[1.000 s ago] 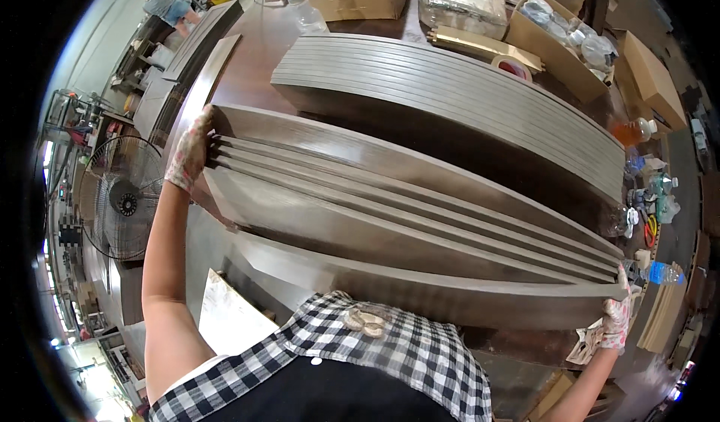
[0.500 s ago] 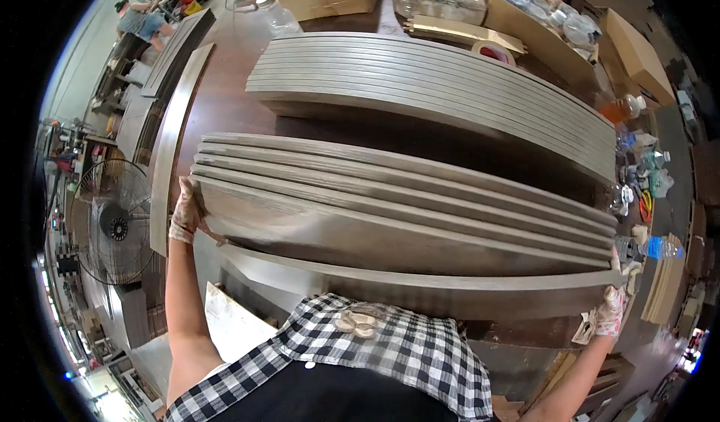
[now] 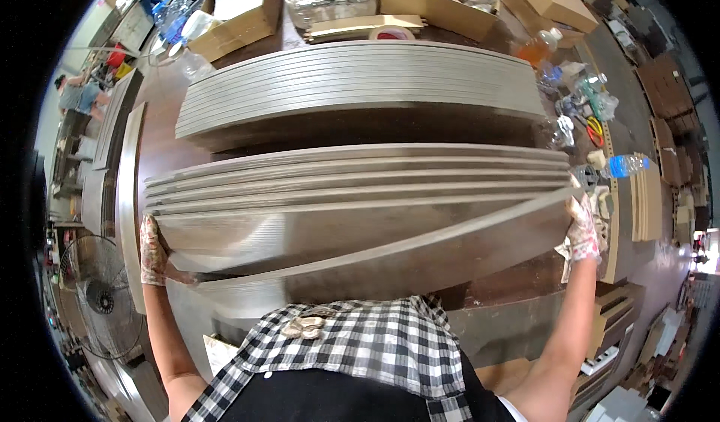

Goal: The person wipes down a grooved panel with a cloth, then wipes, rubs, and sands wooden planks using a cloth and a small block.

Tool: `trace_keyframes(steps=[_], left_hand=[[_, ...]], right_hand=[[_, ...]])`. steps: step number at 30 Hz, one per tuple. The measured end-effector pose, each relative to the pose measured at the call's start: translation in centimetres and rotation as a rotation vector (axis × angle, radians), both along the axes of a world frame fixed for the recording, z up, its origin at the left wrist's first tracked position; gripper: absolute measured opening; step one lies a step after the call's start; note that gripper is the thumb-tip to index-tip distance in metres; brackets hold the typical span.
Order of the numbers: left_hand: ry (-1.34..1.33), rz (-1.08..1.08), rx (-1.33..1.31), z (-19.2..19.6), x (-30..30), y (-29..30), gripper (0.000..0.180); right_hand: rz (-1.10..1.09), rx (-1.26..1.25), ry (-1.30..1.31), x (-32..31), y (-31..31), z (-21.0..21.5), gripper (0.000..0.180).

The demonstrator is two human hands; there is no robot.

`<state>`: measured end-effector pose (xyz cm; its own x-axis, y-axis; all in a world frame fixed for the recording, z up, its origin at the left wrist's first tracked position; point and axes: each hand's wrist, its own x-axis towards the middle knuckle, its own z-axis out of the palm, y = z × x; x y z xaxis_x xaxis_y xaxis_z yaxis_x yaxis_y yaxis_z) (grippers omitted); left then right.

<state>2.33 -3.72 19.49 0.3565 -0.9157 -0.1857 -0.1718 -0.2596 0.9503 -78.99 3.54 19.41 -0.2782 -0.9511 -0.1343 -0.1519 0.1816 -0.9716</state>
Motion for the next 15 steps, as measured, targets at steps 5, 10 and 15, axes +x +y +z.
trace_keyframes(steps=[5,10,15], left_hand=[[0.098,-0.098,0.100,0.9,-0.8,-1.8,0.055],[0.139,-0.192,0.193,2.9,-0.4,-5.0,0.055],[0.150,-0.185,0.222,0.2,1.4,-3.7,0.055]], right_hand=[[0.075,0.076,0.305,4.3,-4.1,2.9,0.051],[-0.023,0.228,0.168,4.7,-6.0,3.2,0.056],[-0.019,0.295,0.103,5.5,-5.6,3.5,0.059]])
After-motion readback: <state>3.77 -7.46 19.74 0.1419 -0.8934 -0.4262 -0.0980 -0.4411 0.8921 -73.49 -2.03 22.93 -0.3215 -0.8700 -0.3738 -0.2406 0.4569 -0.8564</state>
